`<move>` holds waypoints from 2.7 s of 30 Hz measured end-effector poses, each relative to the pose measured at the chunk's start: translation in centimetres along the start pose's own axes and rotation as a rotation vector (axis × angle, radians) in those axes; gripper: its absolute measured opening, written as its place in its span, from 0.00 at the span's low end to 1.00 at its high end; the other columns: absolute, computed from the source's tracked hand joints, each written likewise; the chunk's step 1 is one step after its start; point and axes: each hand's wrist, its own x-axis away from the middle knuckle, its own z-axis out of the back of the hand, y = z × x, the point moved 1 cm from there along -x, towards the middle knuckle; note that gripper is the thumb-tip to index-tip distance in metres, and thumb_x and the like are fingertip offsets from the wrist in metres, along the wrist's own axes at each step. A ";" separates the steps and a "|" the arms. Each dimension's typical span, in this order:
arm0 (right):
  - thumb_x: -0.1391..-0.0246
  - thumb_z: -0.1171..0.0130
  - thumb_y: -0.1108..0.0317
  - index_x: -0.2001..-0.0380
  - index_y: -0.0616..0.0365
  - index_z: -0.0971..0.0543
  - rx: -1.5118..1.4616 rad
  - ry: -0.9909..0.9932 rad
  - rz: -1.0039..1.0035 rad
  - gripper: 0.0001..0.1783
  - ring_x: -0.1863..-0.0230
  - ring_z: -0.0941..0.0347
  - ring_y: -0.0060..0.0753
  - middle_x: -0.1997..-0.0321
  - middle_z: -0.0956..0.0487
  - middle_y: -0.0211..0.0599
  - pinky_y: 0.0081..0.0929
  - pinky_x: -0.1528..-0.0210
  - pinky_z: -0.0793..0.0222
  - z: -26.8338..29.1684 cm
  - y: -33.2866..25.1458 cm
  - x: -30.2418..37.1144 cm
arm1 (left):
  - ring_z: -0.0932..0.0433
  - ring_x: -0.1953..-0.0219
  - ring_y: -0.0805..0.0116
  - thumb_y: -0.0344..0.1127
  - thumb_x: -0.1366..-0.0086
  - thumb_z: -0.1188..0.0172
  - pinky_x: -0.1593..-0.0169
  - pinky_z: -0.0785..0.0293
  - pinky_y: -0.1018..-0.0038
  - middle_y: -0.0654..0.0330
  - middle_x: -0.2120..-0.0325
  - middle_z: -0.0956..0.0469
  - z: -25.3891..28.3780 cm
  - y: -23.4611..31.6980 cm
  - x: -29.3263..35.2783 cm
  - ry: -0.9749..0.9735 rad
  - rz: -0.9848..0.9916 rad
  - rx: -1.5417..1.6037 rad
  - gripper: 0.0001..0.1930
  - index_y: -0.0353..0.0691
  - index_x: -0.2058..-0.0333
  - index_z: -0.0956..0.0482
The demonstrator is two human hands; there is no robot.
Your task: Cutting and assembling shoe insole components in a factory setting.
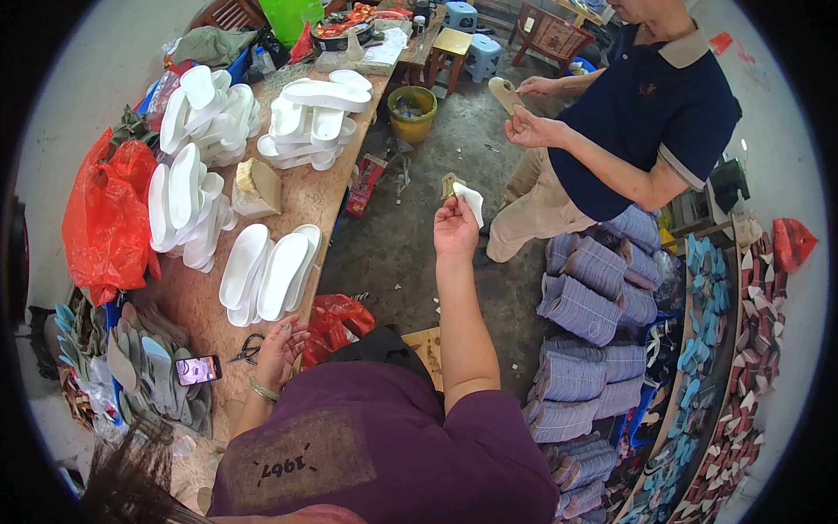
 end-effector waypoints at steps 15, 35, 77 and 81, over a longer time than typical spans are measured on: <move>0.41 0.47 0.74 0.60 0.61 0.23 0.294 -0.001 -0.536 0.07 0.64 0.23 0.28 0.65 0.20 0.34 0.24 0.67 0.30 1.7 17.4 -2.9 | 0.22 0.59 0.77 0.38 0.28 0.49 0.58 0.26 0.81 0.62 0.58 0.21 4.3 -1.3 4.9 0.336 -0.094 0.191 0.16 0.39 0.47 0.29; 0.48 0.51 0.77 0.61 0.68 0.27 0.458 0.017 -0.617 0.11 0.63 0.24 0.40 0.65 0.22 0.45 0.31 0.59 0.25 5.2 33.6 -9.5 | 0.22 0.60 0.74 0.36 0.28 0.51 0.57 0.27 0.79 0.59 0.58 0.21 9.2 -9.6 15.1 0.793 -0.155 0.516 0.15 0.38 0.47 0.28; 0.70 0.33 0.81 0.69 0.53 0.19 0.794 -2.039 0.104 0.19 0.65 0.27 0.39 0.68 0.24 0.32 0.30 0.65 0.30 -9.2 28.6 29.6 | 0.25 0.49 0.66 0.49 0.27 0.55 0.42 0.31 0.65 0.58 0.51 0.24 6.5 1.2 12.8 0.001 -0.784 1.038 0.22 0.41 0.44 0.32; 0.70 0.31 0.79 0.66 0.56 0.19 0.821 -2.009 0.231 0.20 0.64 0.27 0.38 0.65 0.24 0.36 0.30 0.64 0.29 -9.9 26.6 27.1 | 0.25 0.47 0.61 0.49 0.26 0.57 0.41 0.31 0.61 0.56 0.49 0.24 5.3 2.8 10.5 -0.056 -0.679 1.073 0.24 0.40 0.41 0.35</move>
